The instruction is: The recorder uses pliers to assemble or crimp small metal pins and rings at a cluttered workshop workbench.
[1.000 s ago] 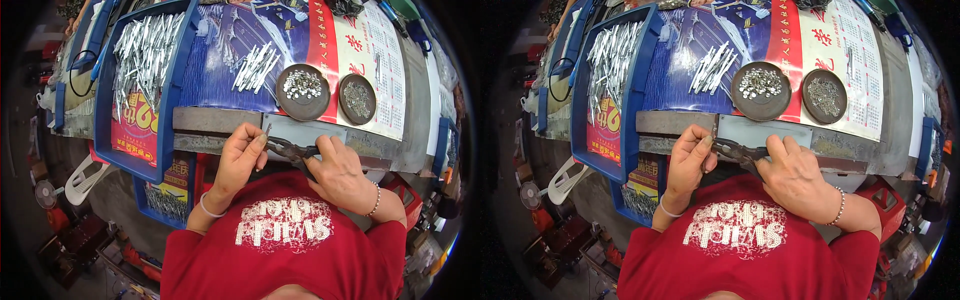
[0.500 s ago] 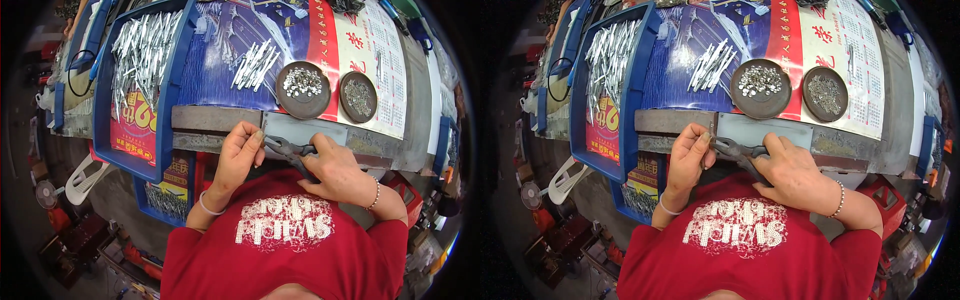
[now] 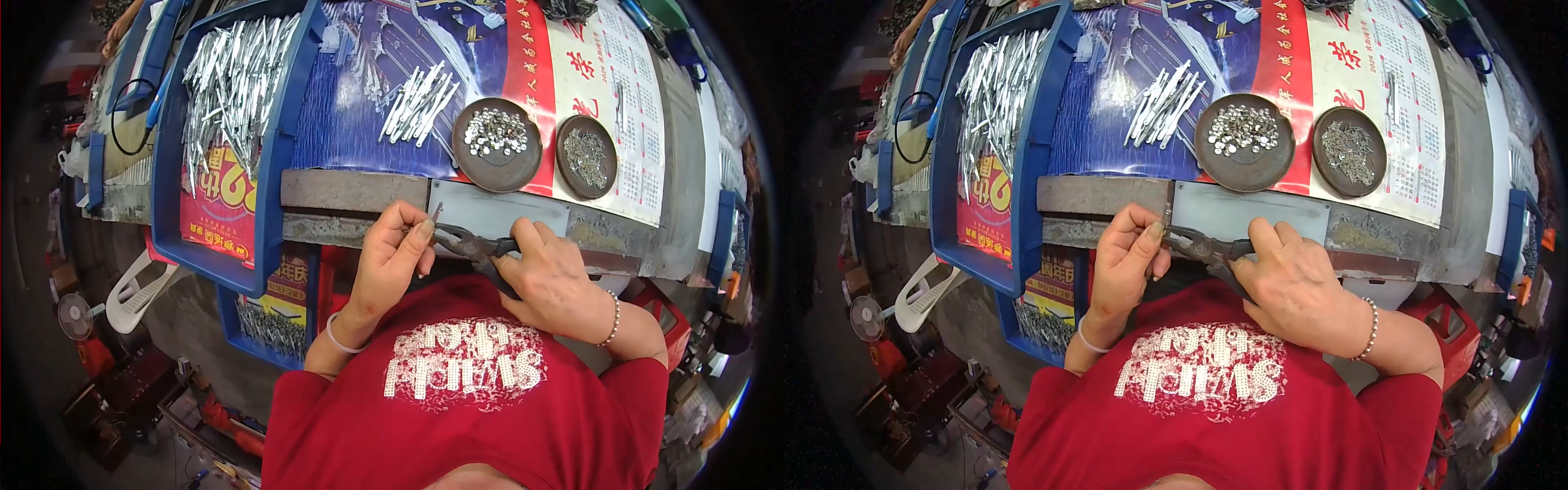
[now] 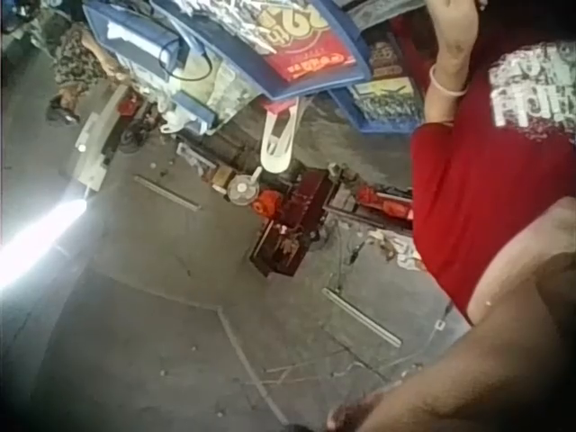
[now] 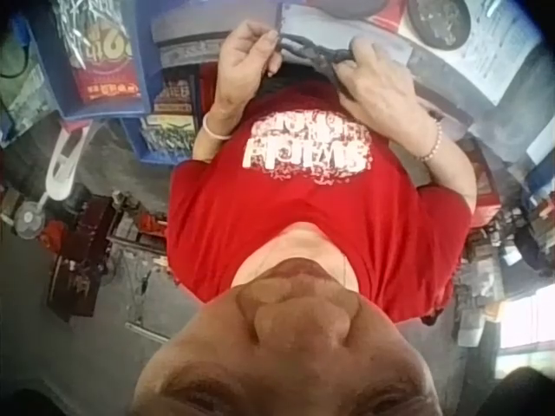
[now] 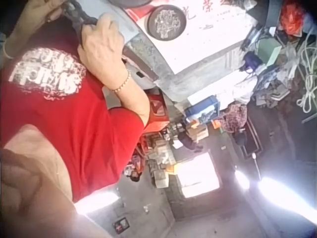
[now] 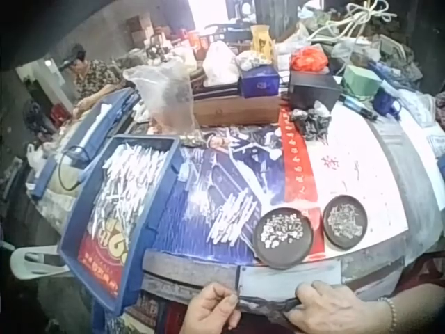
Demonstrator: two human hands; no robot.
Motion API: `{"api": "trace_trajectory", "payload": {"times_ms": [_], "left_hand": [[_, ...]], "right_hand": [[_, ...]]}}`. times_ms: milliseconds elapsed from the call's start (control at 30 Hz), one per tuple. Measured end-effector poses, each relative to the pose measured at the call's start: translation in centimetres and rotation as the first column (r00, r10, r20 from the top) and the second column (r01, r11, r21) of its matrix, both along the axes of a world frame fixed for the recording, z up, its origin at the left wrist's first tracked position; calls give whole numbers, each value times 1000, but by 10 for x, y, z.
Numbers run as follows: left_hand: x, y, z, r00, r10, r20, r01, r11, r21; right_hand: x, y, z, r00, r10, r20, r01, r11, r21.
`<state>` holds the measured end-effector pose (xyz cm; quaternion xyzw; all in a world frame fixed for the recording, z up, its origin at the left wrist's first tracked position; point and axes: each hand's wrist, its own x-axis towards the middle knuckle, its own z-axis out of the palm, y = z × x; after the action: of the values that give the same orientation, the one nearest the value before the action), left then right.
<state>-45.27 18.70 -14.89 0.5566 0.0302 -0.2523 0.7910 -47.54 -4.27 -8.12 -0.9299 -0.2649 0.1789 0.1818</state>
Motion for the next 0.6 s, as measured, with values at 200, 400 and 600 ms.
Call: {"api": "trace_trajectory", "payload": {"times_ms": [200, 400, 600], "left_hand": [[-3, 2, -7, 997, 7, 79, -13, 998, 70], [-1, 1, -8, 997, 82, -14, -82, 997, -6], [-5, 3, -9, 999, 38, -21, -40, 997, -64]], "right_hand": [[15, -11, -8, 742, 141, -656, 256, 844, 471], [-1, 3, 0, 970, -61, -235, 79, 995, 65], [-5, 6, -6, 996, -55, -66, 58, 998, 41]]}}
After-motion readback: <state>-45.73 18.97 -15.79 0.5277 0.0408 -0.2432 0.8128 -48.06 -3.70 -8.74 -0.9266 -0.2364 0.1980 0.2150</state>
